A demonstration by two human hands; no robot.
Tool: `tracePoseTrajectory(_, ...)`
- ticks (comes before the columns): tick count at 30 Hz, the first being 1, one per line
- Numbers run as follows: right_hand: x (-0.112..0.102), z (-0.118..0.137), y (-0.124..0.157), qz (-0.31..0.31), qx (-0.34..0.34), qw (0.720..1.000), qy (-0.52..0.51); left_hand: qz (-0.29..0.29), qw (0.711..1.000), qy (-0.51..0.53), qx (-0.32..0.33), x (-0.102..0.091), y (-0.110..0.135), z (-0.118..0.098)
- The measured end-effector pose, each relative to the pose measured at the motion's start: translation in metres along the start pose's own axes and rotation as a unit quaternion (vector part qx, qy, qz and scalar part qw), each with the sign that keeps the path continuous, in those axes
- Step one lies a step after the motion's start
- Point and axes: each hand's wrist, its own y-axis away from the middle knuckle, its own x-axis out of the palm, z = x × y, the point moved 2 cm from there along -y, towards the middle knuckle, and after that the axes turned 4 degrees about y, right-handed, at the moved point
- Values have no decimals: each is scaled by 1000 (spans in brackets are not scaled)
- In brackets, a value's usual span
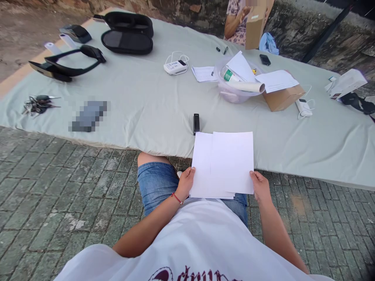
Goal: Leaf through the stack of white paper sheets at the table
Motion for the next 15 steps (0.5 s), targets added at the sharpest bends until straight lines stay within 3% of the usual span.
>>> tracePoseTrajectory(3,-16,-6,-3,-38,35,998,-45,-4,1000,6,-1,0,-2,2)
tracePoseTrajectory(6,-17,-6,-1,-30,42,997,-63,-8,1000,8,-1,0,-2,3)
tracePoseTrajectory(15,30,14,16,77,-12,995,-55,-4,999,36,-16,-1,-1,1)
